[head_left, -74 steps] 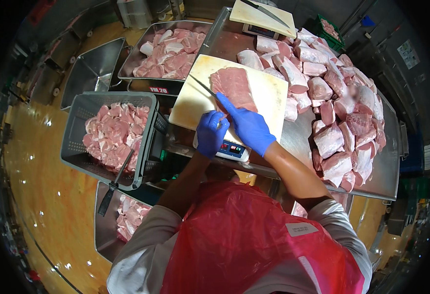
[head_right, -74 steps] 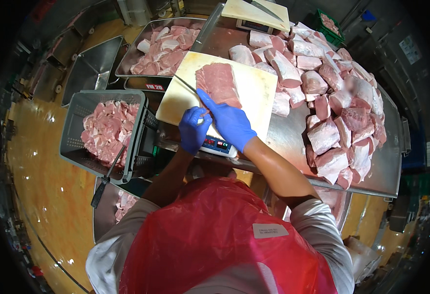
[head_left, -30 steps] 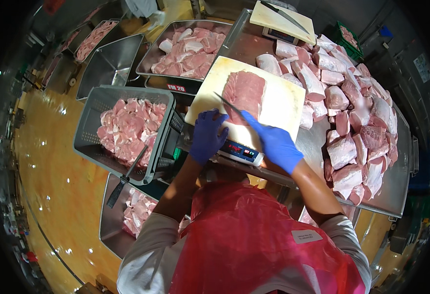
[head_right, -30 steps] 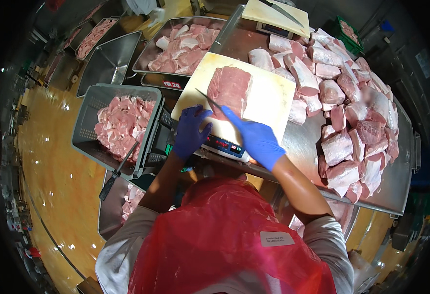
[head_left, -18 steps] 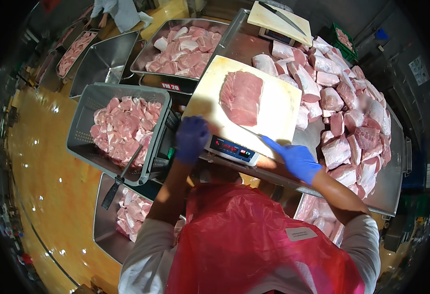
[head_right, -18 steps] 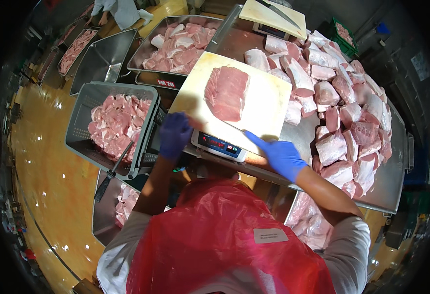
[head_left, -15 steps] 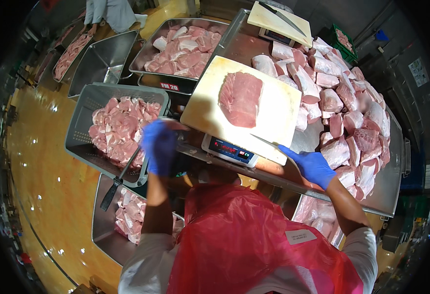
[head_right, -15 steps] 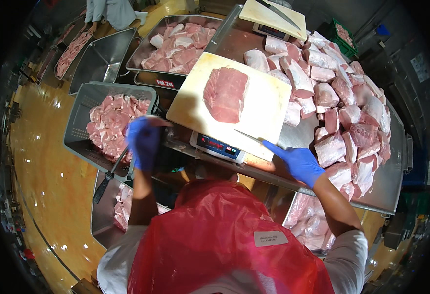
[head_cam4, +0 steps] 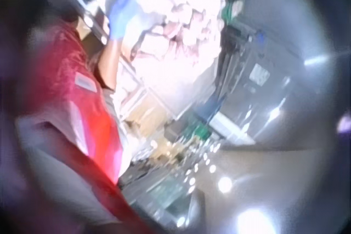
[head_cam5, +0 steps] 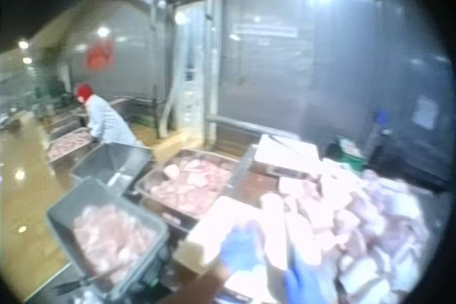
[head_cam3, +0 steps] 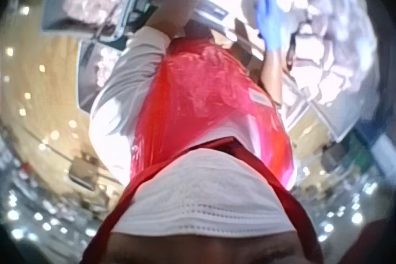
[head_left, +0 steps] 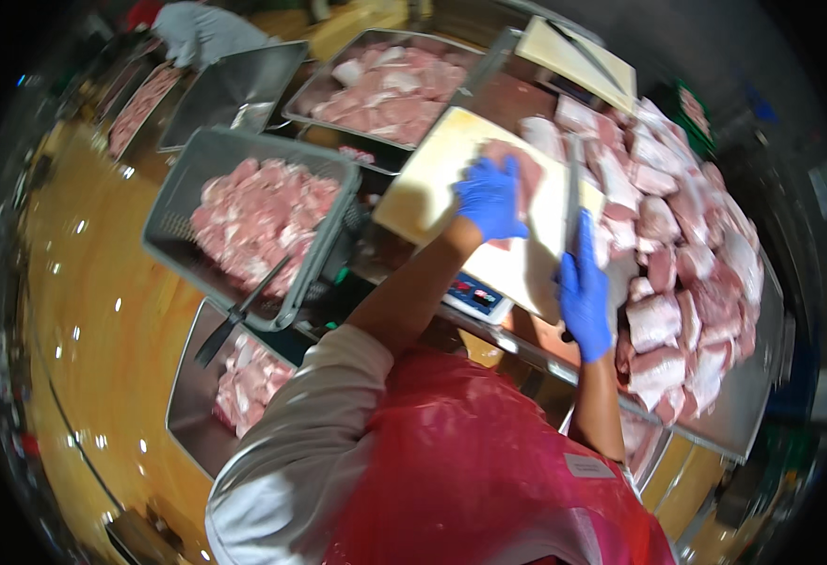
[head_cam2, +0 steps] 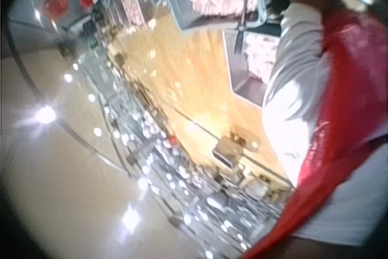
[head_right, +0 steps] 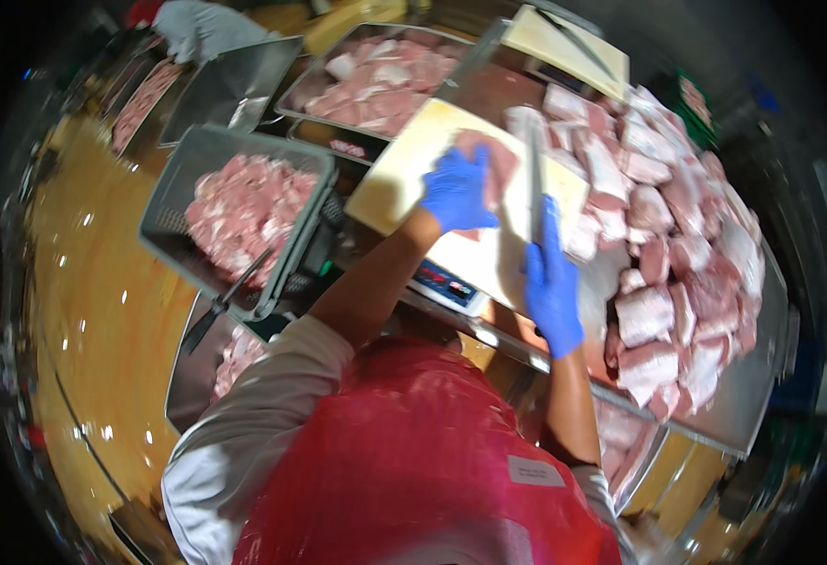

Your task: The person repeatedly picks up large pieces of raw meat from a tray, places them on a cutting board over a digital scale, and uses a knife to trim and cut the meat into smaller portions. The cut pieces are placed into a grey basket to the left.

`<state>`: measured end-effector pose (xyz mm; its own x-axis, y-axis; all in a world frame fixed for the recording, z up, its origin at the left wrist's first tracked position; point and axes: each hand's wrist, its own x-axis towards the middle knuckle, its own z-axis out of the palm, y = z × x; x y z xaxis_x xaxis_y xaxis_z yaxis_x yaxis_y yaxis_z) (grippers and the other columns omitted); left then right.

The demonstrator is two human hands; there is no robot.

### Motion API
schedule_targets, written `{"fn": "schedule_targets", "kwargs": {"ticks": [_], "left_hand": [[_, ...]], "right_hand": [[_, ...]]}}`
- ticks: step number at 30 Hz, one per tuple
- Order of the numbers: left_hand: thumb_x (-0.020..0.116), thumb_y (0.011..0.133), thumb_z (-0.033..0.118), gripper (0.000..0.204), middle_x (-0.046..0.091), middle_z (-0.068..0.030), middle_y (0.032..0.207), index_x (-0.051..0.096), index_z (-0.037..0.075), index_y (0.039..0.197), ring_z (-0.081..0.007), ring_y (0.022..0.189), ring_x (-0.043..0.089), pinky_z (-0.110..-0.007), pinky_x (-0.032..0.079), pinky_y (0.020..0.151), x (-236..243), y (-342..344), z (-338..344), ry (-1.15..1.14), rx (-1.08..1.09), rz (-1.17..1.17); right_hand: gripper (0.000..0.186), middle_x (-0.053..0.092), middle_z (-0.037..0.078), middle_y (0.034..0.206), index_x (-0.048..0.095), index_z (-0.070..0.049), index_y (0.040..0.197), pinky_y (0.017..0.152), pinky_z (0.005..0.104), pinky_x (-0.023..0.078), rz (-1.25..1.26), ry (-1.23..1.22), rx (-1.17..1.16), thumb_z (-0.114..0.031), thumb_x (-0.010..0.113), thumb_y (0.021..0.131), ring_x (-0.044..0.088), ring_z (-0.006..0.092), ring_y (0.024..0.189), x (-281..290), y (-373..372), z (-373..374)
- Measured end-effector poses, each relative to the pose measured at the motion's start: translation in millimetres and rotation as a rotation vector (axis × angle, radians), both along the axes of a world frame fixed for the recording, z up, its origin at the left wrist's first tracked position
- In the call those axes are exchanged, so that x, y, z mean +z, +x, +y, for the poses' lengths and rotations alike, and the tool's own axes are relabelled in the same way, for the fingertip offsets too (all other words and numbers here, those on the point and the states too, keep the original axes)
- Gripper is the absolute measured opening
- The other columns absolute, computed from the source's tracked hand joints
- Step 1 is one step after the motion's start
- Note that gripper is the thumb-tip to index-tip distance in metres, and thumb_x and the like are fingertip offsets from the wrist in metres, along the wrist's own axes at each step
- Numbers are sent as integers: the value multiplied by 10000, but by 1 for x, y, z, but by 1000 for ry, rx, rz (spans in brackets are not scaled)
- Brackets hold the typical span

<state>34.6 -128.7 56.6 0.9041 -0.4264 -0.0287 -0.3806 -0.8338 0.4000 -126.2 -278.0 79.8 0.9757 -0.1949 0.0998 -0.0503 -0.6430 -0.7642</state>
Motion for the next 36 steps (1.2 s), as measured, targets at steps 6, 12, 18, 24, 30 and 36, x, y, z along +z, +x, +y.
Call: {"fn": "schedule_targets", "kwargs": {"ticks": [6, 12, 18, 24, 30, 36], "left_hand": [[856, 709, 333, 923, 476, -298, 1392, 438, 36, 1476, -477, 1350, 404, -525, 367, 1126, -63, 20, 64, -504, -511, -373], [849, 736, 81, 398, 652, -128, 962, 654, -5, 1072, -264, 848, 641, -376, 528, 769, -59, -76, 42, -883, 253, -265], [807, 765, 5, 188, 599, -37, 636, 622, -22, 745, -85, 591, 532, -293, 470, 566, -68, -69, 30, -1058, 312, -184], [789, 769, -19, 121, 671, -45, 676, 669, -28, 765, -69, 630, 589, -270, 502, 595, -78, -78, 33, -1136, 319, -112], [714, 794, 87, 97, 641, -165, 697, 676, -2, 780, -262, 607, 648, -367, 526, 628, -78, -64, 78, -850, 403, -179], [734, 809, 119, 203, 679, -191, 856, 663, -16, 943, -313, 765, 687, -409, 550, 723, -62, -58, 78, -776, 329, -395]], "right_hand": [[729, 572, 197, 708, 233, -206, 1628, 600, 421, 489, -6, -186, -10, -10, 514, 985, 590, 258, 592, -38, -47, -14], [762, 658, 295, 911, 270, -219, 1612, 704, 509, 507, 89, -272, 204, -3, 545, 934, 649, 470, 785, -34, -28, 9], [813, 692, 221, 937, 206, -300, 1622, 719, 508, 539, 29, -419, 349, -82, 547, 917, 679, 411, 804, -15, 52, 43], [807, 704, 216, 989, 194, -341, 1617, 731, 501, 553, 300, -592, 400, -99, 547, 932, 698, 398, 837, -3, 42, 47], [913, 686, 232, 1037, 127, -362, 1625, 681, 487, 567, 456, -857, 409, -19, 561, 898, 697, 423, 780, -6, -59, -16], [982, 652, 282, 935, 108, -344, 1630, 690, 508, 562, 496, -839, 330, 22, 580, 851, 685, 448, 764, 17, -60, -4]]}}
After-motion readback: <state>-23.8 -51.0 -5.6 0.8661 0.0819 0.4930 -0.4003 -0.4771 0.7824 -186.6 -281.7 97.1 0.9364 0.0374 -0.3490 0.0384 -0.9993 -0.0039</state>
